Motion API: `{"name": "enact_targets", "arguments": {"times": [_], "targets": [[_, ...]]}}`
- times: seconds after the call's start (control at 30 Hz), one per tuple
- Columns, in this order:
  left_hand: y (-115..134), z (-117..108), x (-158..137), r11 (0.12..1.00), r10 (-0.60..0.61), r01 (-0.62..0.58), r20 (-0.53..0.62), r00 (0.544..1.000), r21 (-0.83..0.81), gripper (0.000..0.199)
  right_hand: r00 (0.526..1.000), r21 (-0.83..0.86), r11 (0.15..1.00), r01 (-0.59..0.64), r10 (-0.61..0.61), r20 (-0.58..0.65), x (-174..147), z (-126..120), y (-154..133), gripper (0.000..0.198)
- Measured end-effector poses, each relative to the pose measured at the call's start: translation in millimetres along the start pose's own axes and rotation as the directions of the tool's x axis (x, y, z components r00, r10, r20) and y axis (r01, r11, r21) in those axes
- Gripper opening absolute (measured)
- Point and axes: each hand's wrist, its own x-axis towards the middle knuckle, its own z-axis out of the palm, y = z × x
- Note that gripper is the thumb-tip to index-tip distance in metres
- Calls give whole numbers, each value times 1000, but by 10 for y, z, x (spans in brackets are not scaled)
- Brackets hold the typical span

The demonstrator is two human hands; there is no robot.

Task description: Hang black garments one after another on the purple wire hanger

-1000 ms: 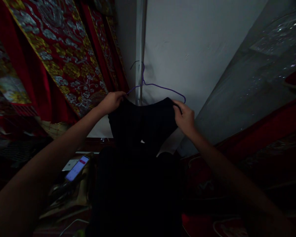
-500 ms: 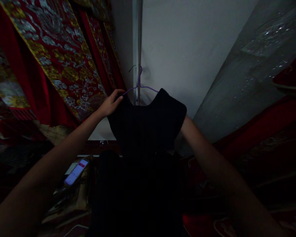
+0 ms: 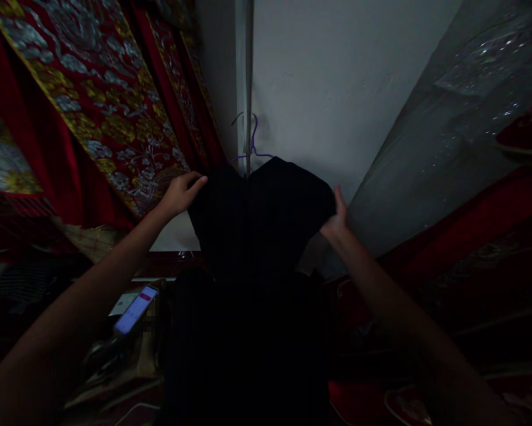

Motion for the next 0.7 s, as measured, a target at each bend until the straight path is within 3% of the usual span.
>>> {"name": "enact_targets", "arguments": {"times": [0.07, 0.13, 0.2, 0.27, 0.33, 0.4, 0.47, 0.5, 0.53, 0.57, 0.6, 0.63, 0.67, 0.7], "targets": [[-16, -19, 33, 1000, -6, 6, -23, 1000, 13, 37, 987, 149, 976, -161, 161, 12, 67, -57, 4, 57], [43, -3, 126, 999, 8, -5, -76, 997, 37, 31, 959, 261, 926, -273, 282, 2, 171, -110, -40, 51], [163, 26, 236, 997, 61, -52, -185, 981, 52, 26, 945, 318, 907, -276, 316, -82, 277, -145, -136, 44], [323, 48, 320, 992, 128, -118, -326, 937, 50, 28, 922, 381, 893, -238, 331, -200, 336, -164, -278, 38], [506, 59, 350, 985, 160, -172, -398, 903, 6, 32, 890, 401, 897, -185, 326, -318, 296, -169, -460, 32], [710, 63, 324, 974, 131, -183, -328, 936, -131, 36, 871, 343, 931, -125, 268, -411, 134, -155, -678, 28], [942, 61, 252, 931, 44, -102, -169, 985, -350, 45, 902, 222, 974, -53, 142, -407, -124, -118, -915, 30], [1070, 55, 199, 886, -12, -25, -77, 997, -462, 50, 948, 149, 989, 1, 47, -315, -268, -91, -1030, 32], [1203, 43, 135, 827, -73, 68, 14, 997, -558, 53, 989, 116, 990, 75, -59, -136, -410, -60, -1134, 33], [1337, 24, 60, 760, -128, 166, 106, 986, -628, 53, 979, 124, 981, 151, -166, 118, -537, -23, -1222, 34], [1467, -4, -24, 695, -173, 264, 201, 964, -669, 49, 896, 165, 964, 210, -258, 363, -643, 16, -1289, 36], [1586, -40, -116, 634, -207, 361, 299, 932, -684, 43, 761, 221, 945, 241, -325, 561, -721, 57, -1331, 38], [1690, -85, -211, 580, -226, 457, 405, 886, -675, 36, 626, 264, 931, 252, -365, 689, -766, 97, -1347, 40], [1774, -138, -305, 540, -227, 550, 520, 824, -637, 29, 547, 281, 924, 261, -381, 746, -779, 132, -1335, 39]]}}
